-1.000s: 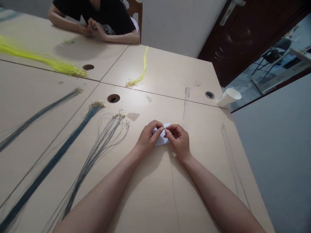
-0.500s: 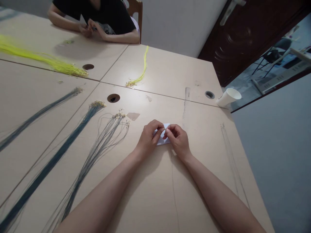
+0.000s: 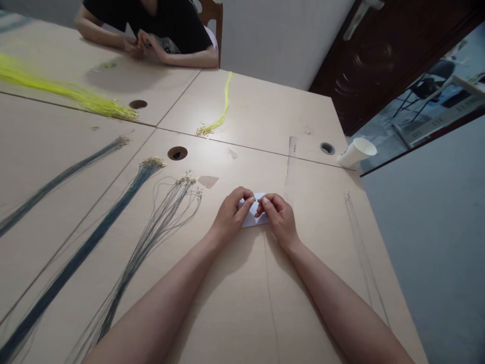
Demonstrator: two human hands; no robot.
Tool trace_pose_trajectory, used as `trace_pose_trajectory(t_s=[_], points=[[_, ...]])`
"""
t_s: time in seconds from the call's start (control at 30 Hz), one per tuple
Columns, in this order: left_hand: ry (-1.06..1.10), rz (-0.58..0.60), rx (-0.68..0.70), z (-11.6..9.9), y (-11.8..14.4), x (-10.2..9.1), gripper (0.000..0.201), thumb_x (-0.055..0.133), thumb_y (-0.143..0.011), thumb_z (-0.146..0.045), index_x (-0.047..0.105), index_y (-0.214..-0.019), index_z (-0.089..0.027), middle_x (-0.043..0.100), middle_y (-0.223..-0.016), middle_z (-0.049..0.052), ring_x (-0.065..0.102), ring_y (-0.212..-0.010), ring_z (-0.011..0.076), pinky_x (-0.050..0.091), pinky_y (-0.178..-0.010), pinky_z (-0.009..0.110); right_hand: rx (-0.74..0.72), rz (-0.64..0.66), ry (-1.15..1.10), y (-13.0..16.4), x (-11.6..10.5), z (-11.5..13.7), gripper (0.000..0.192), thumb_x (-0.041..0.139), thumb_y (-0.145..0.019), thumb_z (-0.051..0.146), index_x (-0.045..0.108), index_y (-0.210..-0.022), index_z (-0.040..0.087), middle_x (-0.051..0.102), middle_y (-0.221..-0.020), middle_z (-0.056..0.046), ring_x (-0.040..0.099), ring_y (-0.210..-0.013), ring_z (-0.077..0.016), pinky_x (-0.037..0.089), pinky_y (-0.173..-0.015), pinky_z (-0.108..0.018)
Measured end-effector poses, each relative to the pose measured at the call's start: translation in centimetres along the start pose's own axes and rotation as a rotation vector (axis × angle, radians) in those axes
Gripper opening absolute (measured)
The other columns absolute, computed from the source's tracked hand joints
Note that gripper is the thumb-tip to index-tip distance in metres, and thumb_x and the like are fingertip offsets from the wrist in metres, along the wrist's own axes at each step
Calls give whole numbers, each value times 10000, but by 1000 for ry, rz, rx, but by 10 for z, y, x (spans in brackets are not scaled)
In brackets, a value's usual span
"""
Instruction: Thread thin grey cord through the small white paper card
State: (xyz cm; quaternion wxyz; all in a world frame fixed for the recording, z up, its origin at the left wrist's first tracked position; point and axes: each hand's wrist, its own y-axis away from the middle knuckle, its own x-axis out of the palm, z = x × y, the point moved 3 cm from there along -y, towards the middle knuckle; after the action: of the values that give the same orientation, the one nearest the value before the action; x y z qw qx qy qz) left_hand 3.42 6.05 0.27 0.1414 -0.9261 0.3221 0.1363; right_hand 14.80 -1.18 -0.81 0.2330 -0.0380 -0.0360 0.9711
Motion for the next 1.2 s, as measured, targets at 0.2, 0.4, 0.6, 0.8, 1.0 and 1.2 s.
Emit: trace_pose_trajectory(t_s=[0.2,0.4,0.6,0.8,1.0,1.2], points=[[27,26,-68,2,0,1,204,447,-848,-334,516,-785,-152,520,-721,-10,431,-619,87,336,-569,206,-11,-18,-18,0,-1,0,167,488,-844,316,580,-824,178,582,-647,19,583,-572,-109,438,-577,-243],[65,15,-110,3,0,1,210,460,-828,-341,519,-769,-148,507,-668,-19,420,-577,83,333,-545,203,-2,-14,-37,0,0,-1,140,518,-820,314,575,-822,186,580,-652,22,586,-569,-114,451,-581,-254],[77,20,-120,4,0,1,199,466,-816,-332,526,-765,-149,505,-666,-15,426,-582,87,335,-532,203,-21,-17,0,0,0,-1,105,544,-798,292,567,-823,192,589,-646,22,591,-577,-119,456,-574,-250],[83,17,-122,4,0,2,194,464,-825,-334,512,-767,-155,493,-682,-16,427,-601,90,336,-544,203,-28,-23,29,1,0,0,91,560,-788,276,570,-813,189,598,-662,14,601,-579,-120,454,-562,-246],[88,24,-115,5,0,2,190,464,-820,-329,516,-773,-152,506,-691,-10,434,-614,94,341,-550,203,-40,-36,62,2,1,0,84,566,-778,267,573,-801,186,598,-650,14,598,-569,-120,452,-552,-245],[65,31,-115,4,-1,1,199,459,-821,-337,517,-771,-153,510,-689,-13,428,-604,93,340,-554,205,-73,-81,149,3,0,-1,81,567,-766,260,579,-787,182,608,-661,2,577,-563,-121,447,-540,-250]])
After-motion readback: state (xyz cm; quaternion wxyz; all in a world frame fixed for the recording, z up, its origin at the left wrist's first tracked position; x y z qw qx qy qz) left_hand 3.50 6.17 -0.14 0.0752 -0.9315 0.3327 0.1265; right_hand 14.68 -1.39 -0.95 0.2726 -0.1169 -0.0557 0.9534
